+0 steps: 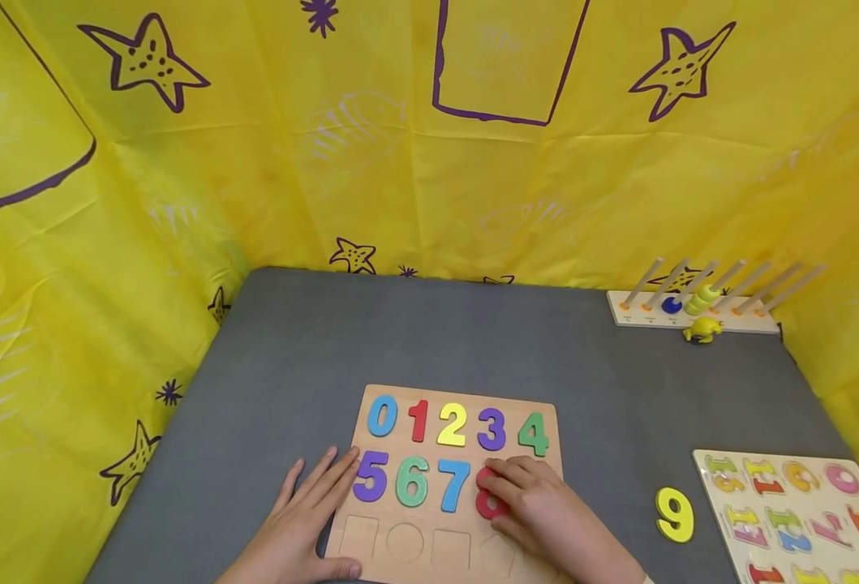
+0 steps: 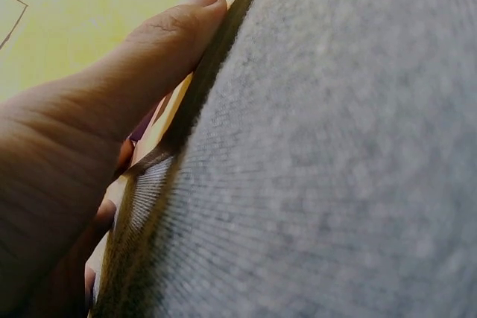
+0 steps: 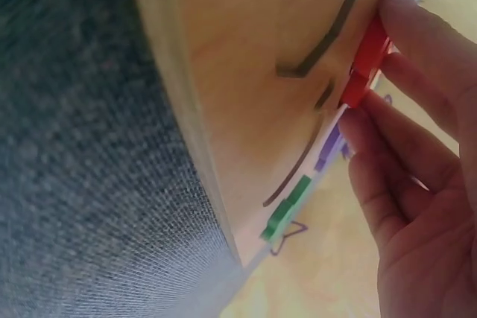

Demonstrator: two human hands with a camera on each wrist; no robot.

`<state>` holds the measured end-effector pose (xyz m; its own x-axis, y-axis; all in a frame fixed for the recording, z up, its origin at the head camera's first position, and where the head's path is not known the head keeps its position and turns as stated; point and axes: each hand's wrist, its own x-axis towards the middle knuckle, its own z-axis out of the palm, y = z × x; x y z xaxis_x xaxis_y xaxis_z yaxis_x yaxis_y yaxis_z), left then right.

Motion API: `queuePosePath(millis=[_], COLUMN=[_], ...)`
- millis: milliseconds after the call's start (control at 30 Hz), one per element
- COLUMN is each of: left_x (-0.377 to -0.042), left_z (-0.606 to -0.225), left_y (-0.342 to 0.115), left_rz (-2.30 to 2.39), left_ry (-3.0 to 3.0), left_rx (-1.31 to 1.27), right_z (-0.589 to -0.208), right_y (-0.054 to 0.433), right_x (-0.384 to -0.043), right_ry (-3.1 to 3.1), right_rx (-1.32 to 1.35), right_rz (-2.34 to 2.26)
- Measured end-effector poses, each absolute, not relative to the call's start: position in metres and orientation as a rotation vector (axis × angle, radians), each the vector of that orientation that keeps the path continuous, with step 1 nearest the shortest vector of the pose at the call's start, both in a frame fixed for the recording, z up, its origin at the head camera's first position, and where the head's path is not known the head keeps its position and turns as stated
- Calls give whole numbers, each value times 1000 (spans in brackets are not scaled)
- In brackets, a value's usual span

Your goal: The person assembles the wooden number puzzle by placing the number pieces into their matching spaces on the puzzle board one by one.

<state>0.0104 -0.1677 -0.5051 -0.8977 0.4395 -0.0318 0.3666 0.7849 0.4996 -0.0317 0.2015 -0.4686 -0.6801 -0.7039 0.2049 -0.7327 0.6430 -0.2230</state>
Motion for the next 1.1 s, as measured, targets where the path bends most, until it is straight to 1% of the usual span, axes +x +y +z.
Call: queuePosePath(millis=[533,833,967,1100], left_x=[9,9,9,9], left_z=[-505,-505,-504,-503], left_y=[-167,-166,-166,-166], left_rz=[755,739,738,735], left_ry=[2795,2799,2784,2773], left_rx=[621,619,608,603], right_z=[-466,-464,-463,-464], right_y=[195,192,191,192], right_x=[-31,-31,-31,-29], right_ry=[-2907,-3003,-3030,-3001], right_rx=[1058,926,921,970], right_rz=[570,557,549,481])
